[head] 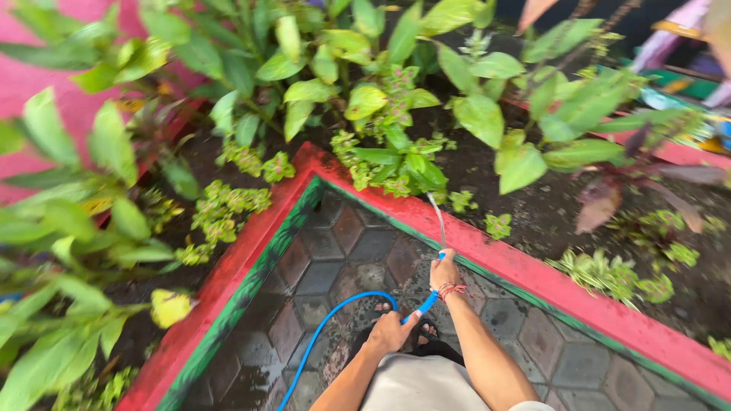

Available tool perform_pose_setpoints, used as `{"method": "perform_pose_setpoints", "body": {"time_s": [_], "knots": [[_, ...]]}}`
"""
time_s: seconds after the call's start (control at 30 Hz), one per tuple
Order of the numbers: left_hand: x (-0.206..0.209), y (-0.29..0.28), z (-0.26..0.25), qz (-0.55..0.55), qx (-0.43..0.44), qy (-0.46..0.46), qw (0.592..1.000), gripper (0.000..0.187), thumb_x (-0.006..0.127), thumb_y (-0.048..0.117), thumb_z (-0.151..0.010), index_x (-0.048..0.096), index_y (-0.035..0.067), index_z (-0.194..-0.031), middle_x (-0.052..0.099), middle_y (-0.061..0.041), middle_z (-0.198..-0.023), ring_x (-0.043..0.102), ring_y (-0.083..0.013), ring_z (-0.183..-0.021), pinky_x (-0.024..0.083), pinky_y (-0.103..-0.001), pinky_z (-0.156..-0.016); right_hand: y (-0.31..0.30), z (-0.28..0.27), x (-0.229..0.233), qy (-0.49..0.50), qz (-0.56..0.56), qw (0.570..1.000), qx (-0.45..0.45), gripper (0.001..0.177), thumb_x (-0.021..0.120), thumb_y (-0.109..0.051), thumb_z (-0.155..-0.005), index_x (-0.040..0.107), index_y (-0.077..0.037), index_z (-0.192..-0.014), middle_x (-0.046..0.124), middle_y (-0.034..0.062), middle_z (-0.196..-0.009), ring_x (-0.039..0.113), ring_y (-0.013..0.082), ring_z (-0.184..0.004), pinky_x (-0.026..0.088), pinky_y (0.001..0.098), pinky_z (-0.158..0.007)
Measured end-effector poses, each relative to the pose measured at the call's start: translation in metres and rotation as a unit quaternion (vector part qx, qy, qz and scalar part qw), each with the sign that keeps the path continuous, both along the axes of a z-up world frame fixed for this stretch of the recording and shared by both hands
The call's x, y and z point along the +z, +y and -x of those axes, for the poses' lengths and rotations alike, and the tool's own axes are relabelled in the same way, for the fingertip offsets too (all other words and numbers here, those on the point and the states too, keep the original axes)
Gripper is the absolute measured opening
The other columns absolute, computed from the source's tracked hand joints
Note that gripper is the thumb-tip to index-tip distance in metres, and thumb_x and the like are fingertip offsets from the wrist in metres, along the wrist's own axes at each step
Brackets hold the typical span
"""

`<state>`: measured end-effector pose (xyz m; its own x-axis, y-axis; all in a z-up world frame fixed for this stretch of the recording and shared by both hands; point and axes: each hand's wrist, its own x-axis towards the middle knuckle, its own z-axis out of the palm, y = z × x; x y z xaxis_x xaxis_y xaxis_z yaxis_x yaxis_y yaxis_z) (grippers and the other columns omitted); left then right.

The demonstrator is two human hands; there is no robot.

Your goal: Watering various green plants in a raised garden bed using a hose.

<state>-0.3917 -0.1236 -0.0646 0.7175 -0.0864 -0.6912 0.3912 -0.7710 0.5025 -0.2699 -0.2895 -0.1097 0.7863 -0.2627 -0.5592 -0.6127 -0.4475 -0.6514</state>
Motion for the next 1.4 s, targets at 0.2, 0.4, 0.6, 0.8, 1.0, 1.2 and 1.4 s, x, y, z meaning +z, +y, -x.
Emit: {"method": "perform_pose_setpoints", "body": {"time_s": [0.2,0.4,0.6,0.8,1.0,1.2,1.4], "knots": [[0.008,-0.022,-0.033,0.031,-0.153,0.057,0.986,0.073,0.044,0.076,-0.1,0.04,0.014,-0.062,0.04,-0.003,-0.054,0.038,-0.0192,-0.047,0.031,-0.039,-0.05,-0.058,0.029,-0.019,0.043,0.028,0.989,-0.136,0.023,0.038,-0.018,-0.105,0.034,-0.012,-0.127,0.061,0.0188,-0.068,0.061,0.0349,-0.047,0.051,0.0452,-0.04],[0.01,-0.002,-0.059,0.03,-0.225,0.055,0.972,0.075,0.045,0.078,-0.098,0.046,0.01,-0.066,0.055,-0.008,-0.066,0.048,-0.0256,-0.057,0.038,-0.044,-0.057,-0.053,0.041,-0.037,0.047,0.066,0.979,-0.188,0.025,0.043,-0.021,-0.107,0.034,-0.011,-0.128,0.057,0.0123,-0.059,0.053,0.0299,-0.04,0.044,0.0415,-0.036],[-0.007,0.075,-0.076,0.04,-0.175,0.018,0.984,0.074,0.043,0.074,-0.103,0.022,0.018,-0.059,0.023,0.001,-0.05,0.022,-0.0155,-0.044,0.021,-0.038,-0.049,0.043,-0.011,-0.004,0.051,0.051,0.986,-0.152,0.027,0.041,-0.021,-0.104,0.035,-0.019,-0.13,0.064,0.0147,-0.064,0.061,0.031,-0.042,0.055,0.0419,-0.041],[-0.002,0.11,-0.092,0.027,-0.152,0.042,0.987,0.07,0.039,0.075,-0.102,0.028,0.017,-0.064,0.034,0.0,-0.06,0.034,-0.0192,-0.055,0.031,-0.04,-0.057,0.076,-0.035,-0.025,0.023,0.065,0.991,-0.114,0.032,0.041,-0.02,-0.105,0.036,-0.014,-0.136,0.051,0.0077,-0.057,0.049,0.0267,-0.041,0.04,0.0407,-0.038],[0.008,0.089,-0.105,0.044,-0.252,0.064,0.965,0.075,0.04,0.077,-0.1,0.029,0.016,-0.059,0.035,-0.002,-0.054,0.036,-0.0213,-0.049,0.032,-0.042,-0.058,0.044,0.001,-0.005,0.026,0.024,0.968,-0.248,0.022,0.04,-0.017,-0.104,0.034,-0.013,-0.125,0.061,0.0212,-0.075,0.059,0.0344,-0.045,0.056,0.0452,-0.041],[0.021,0.062,-0.113,0.065,-0.297,0.063,0.951,0.071,0.045,0.074,-0.101,0.024,0.017,-0.063,0.025,0.001,-0.057,0.022,-0.0166,-0.049,0.018,-0.038,-0.052,0.011,0.023,-0.003,0.032,0.066,0.958,-0.277,0.021,0.037,-0.018,-0.104,0.035,-0.013,-0.125,0.05,0.0117,-0.07,0.049,0.0287,-0.047,0.048,0.0455,-0.043],[0.007,0.09,-0.12,0.035,-0.219,0.045,0.974,0.075,0.047,0.078,-0.098,0.025,0.017,-0.061,0.029,0.0,-0.056,0.031,-0.0209,-0.05,0.026,-0.042,-0.053,0.051,-0.018,0.018,0.037,0.044,0.977,-0.207,0.025,0.037,-0.02,-0.104,0.034,-0.015,-0.128,0.064,0.0154,-0.063,0.061,0.0312,-0.044,0.055,0.0443,-0.044]]}}
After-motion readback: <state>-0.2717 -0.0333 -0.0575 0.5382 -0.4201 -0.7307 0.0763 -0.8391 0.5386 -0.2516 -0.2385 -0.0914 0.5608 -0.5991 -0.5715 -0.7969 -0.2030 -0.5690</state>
